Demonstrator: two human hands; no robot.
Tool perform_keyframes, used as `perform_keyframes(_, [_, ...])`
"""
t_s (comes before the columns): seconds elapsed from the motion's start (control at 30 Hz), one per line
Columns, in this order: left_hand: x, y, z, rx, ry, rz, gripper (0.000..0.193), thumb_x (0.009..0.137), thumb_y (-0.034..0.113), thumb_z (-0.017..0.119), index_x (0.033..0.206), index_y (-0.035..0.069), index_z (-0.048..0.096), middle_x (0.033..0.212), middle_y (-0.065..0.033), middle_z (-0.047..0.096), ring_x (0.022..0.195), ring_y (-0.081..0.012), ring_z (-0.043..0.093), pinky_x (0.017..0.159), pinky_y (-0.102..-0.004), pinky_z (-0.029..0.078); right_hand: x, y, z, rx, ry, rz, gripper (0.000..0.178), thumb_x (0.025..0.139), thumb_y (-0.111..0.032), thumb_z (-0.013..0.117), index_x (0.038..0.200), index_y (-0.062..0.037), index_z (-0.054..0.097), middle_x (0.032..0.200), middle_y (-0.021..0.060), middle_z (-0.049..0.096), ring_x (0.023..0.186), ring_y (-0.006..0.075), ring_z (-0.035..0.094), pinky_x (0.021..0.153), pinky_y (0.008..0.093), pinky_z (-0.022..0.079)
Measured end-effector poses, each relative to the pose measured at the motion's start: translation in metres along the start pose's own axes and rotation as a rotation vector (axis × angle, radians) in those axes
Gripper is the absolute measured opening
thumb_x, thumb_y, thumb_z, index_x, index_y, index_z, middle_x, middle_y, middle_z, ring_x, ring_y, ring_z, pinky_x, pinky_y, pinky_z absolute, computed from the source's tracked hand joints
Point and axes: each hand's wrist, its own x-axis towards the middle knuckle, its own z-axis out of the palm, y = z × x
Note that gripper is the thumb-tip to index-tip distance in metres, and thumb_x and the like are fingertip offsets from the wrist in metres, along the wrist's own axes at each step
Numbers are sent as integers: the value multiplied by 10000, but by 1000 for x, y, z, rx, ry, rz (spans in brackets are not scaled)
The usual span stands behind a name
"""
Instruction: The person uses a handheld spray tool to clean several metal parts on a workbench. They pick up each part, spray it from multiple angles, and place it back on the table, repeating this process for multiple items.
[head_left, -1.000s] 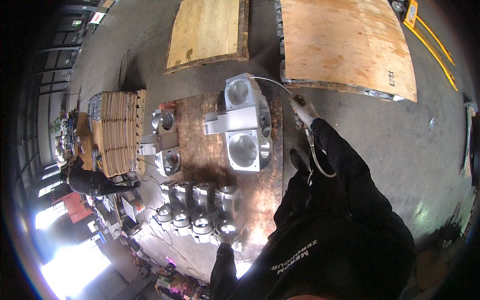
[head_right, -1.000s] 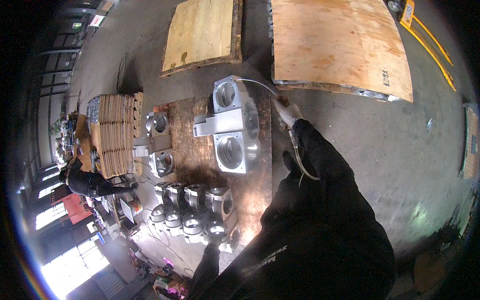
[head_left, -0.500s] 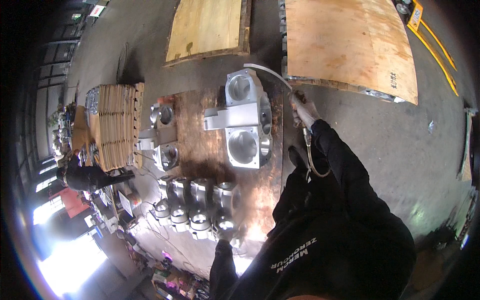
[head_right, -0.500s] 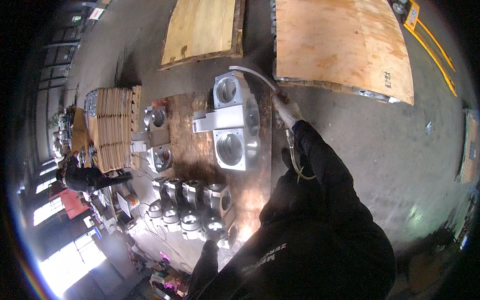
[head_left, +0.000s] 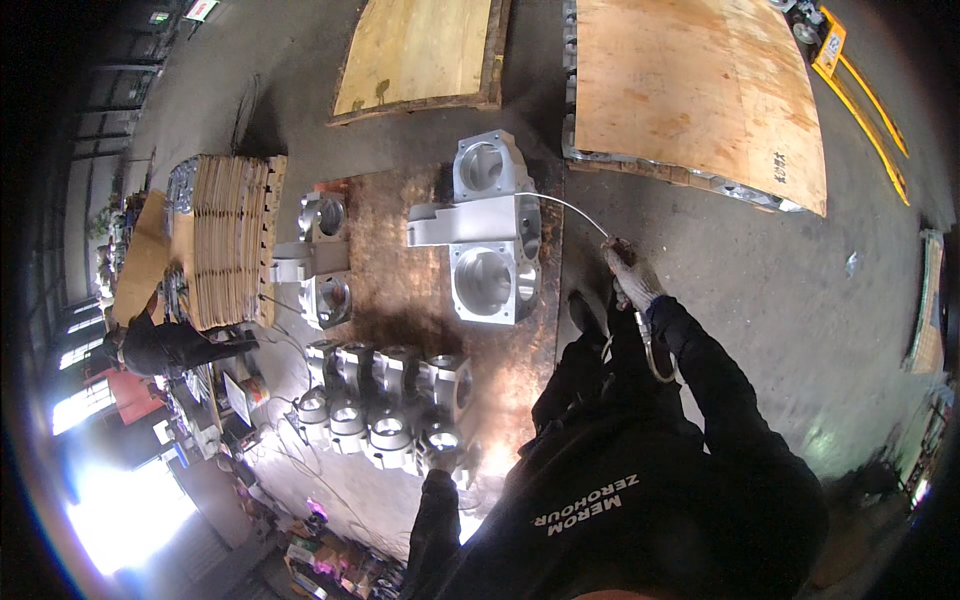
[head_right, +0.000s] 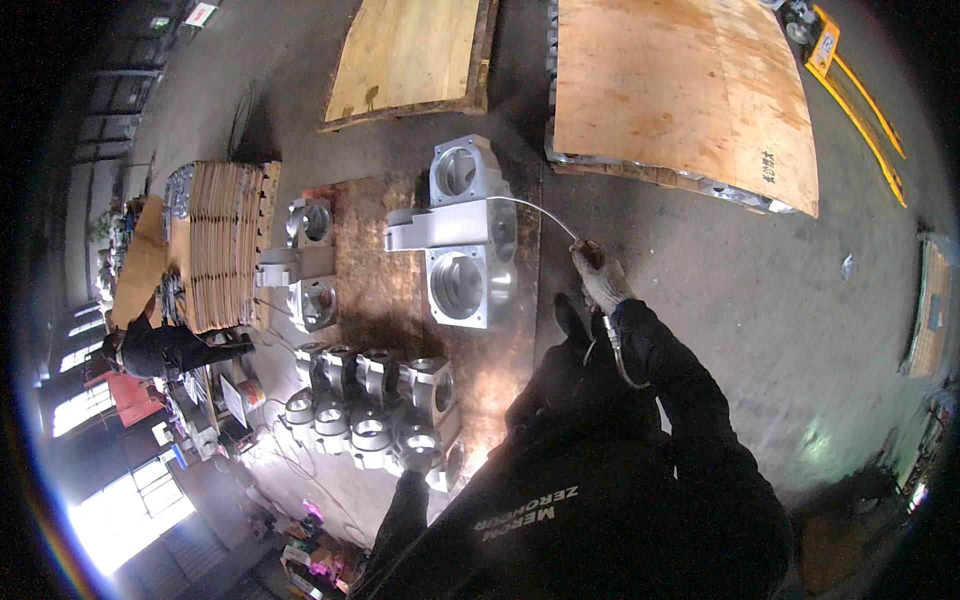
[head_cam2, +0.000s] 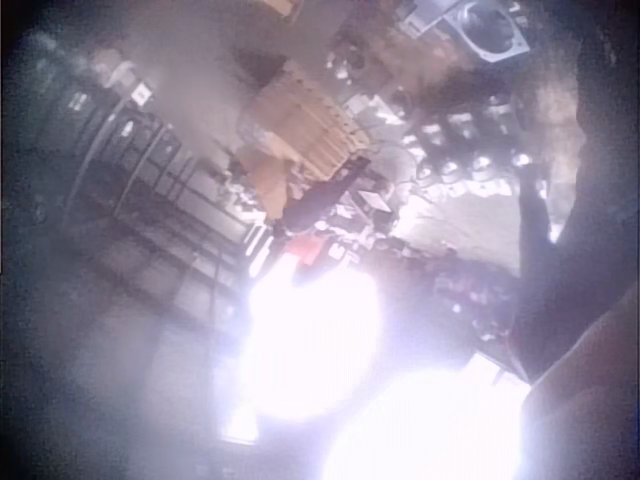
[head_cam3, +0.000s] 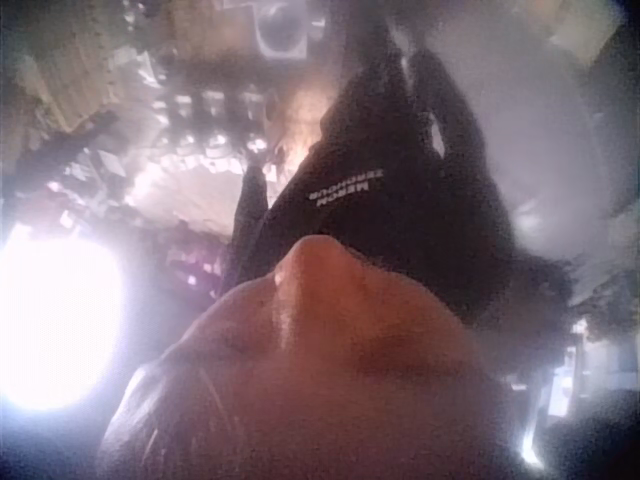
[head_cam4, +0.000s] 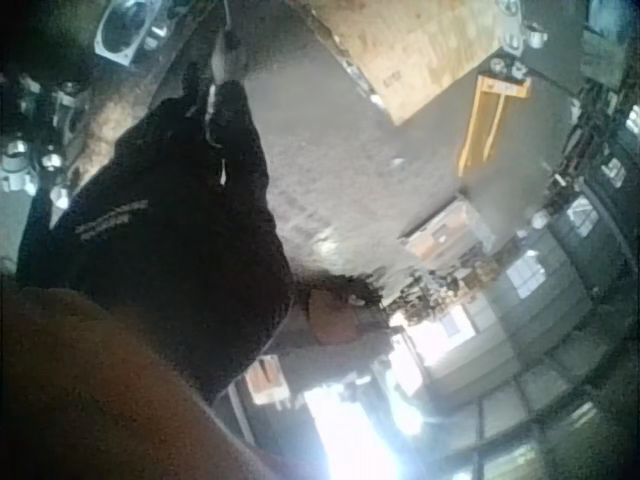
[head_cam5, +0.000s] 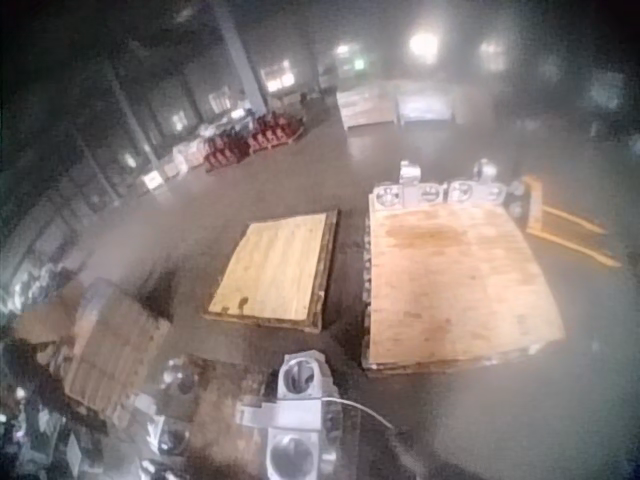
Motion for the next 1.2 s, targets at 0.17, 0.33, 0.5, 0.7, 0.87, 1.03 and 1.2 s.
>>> perform_keyframes(0.17, [-2, 5, -4, 58, 62, 0, 1161, 599, 617, 795, 1494, 115, 253, 1434, -226, 419, 1335, -394, 407, 1091, -473, 362, -10, 22, 11, 44, 54, -121, 353, 944, -494, 614, 876, -152, 561, 547, -41, 431, 382, 80, 376, 356, 281, 315])
perform_keyframes(0.33, [0, 9, 0, 76, 81, 8, 1150, 606, 626, 784, 1490, 109, 261, 1433, -228, 420, 1333, -393, 409, 1087, -475, 366, -9, 24, 4, -25, 56, 37, 408, 929, -521, 621, 808, -138, 550, 545, -35, 451, 386, 94, 403, 361, 283, 321])
perform_keyframes(0.5, [-2, 12, -4, 100, 98, 2, 1140, 614, 635, 773, 1487, 103, 268, 1432, -229, 420, 1331, -393, 412, 1083, -477, 370, -8, 14, -1, -37, 27, 87, 422, 930, -494, 618, 786, -100, 584, 532, 3, 491, 398, 133, 464, 371, 314, 355])
perform_keyframes(0.7, [-2, 21, -8, 150, 124, 17, 1129, 623, 646, 760, 1483, 96, 278, 1431, -231, 421, 1329, -392, 415, 1079, -479, 374, -6, 25, 19, -274, 3, -275, 437, 941, -474, 612, 1008, -44, 655, 608, 67, 598, 495, 168, 597, 428, 337, 447])
perform_keyframes(0.87, [-2, 11, -5, 165, 161, 3, 1120, 630, 654, 749, 1480, 91, 286, 1430, -232, 422, 1327, -392, 418, 1075, -480, 378, -10, 35, 15, 123, 107, -123, 390, 919, -468, 653, 889, -81, 618, 533, 3, 499, 396, 119, 465, 371, 312, 368])
perform_keyframes(1.03, [1, 16, -5, 185, 186, 15, 1112, 637, 663, 738, 1476, 85, 294, 1429, -234, 423, 1325, -391, 420, 1071, -482, 381, -5, 22, 11, 42, 69, 22, 442, 904, -497, 664, 732, -113, 527, 522, -1, 481, 388, 130, 459, 361, 315, 364])
perform_keyframes(1.2, [-4, 18, 0, 255, 289, 6, 1104, 645, 672, 727, 1473, 79, 301, 1428, -235, 423, 1323, -391, 423, 1067, -484, 385, -13, 7, 11, -79, 62, 18, 418, 925, -474, 635, 757, -102, 544, 581, 8, 508, 435, 131, 488, 381, 307, 389])
